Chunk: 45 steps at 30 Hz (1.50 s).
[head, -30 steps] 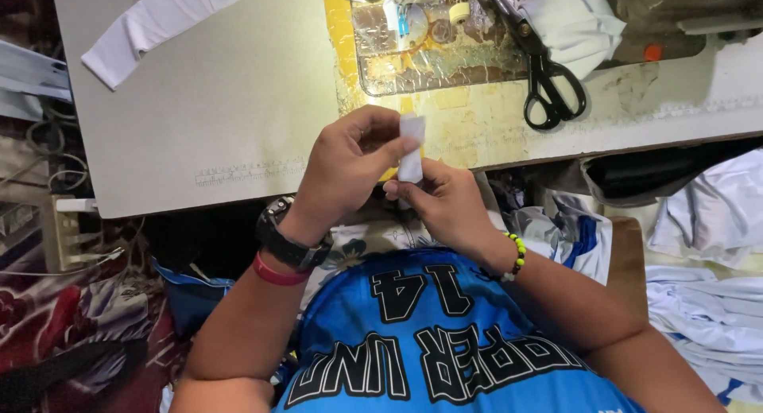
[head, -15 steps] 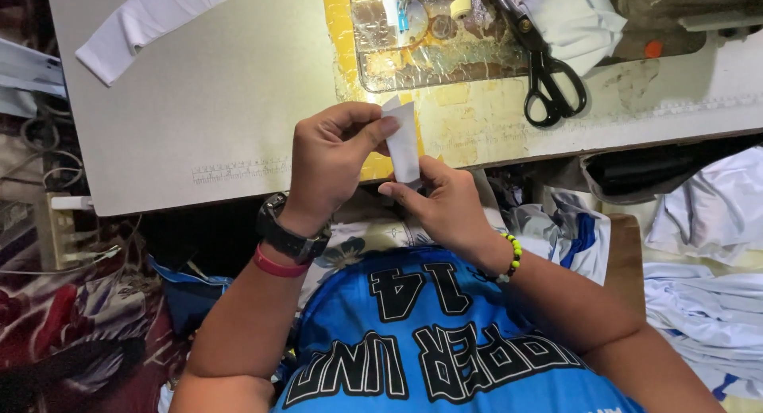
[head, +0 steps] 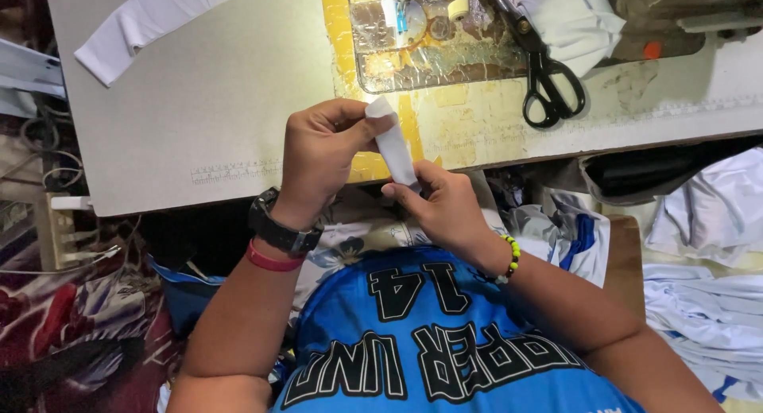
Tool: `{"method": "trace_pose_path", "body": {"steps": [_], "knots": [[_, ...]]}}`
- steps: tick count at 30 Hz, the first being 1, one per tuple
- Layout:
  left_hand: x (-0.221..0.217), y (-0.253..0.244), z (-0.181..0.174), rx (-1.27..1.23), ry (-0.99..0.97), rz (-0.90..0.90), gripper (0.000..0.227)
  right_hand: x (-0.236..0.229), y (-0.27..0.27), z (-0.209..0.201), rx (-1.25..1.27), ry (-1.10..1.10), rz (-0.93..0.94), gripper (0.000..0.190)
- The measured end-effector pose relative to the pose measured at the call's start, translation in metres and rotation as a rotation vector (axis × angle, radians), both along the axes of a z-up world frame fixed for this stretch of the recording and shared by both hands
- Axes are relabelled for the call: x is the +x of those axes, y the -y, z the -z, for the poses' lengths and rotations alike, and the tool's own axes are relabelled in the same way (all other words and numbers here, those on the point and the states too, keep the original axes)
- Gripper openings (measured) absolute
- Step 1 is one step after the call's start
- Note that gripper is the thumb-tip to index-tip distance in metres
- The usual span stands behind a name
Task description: Cutting and preparing white fabric strips using scissors at a sewing workstation.
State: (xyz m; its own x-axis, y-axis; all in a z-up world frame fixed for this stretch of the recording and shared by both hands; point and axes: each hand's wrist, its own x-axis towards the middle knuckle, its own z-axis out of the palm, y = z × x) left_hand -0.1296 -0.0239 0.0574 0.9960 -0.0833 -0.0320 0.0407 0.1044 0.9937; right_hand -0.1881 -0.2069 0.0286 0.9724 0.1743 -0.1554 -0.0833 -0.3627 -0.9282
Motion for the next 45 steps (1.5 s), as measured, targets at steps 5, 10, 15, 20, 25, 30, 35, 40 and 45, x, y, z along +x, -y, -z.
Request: {"method": "trace_pose_path", "body": {"steps": [5,10,15,20,25,30,35,40,45], "knots": [[0.008,-0.001,-0.009,-0.009,-0.039,0.009,0.020,0.000,0.005,0.006,0.019,-0.006,-0.012,0.014],[0.023,-0.012,-0.024,0.071,-0.045,0.137,0.017,0.002,0.008,0.004,0.059,-0.014,-0.011,0.010],[0.038,-0.024,-0.047,0.352,0.022,0.228,0.011,0.001,0.009,0.002,0.069,-0.040,0.017,0.012],[0.048,-0.028,-0.050,0.503,0.058,0.257,0.010,0.005,0.011,0.007,0.100,-0.085,-0.012,0.023],[0.058,-0.027,-0.044,0.519,0.051,0.292,0.013,0.002,0.010,0.007,0.164,-0.190,0.054,0.033],[0.081,-0.020,-0.015,0.653,0.339,0.247,0.012,0.015,0.019,0.020,0.031,0.597,-0.328,0.025],[0.117,-0.004,0.037,0.861,0.573,0.217,0.015,0.060,0.029,0.019,-0.212,1.104,-0.422,0.018],[0.135,0.008,0.080,0.909,0.548,0.124,0.010,0.085,0.035,0.018,-0.334,1.137,-0.457,0.013],[0.125,0.008,0.078,0.970,0.712,0.047,0.015,0.094,0.031,0.021,-0.325,1.120,-0.452,0.011]]}}
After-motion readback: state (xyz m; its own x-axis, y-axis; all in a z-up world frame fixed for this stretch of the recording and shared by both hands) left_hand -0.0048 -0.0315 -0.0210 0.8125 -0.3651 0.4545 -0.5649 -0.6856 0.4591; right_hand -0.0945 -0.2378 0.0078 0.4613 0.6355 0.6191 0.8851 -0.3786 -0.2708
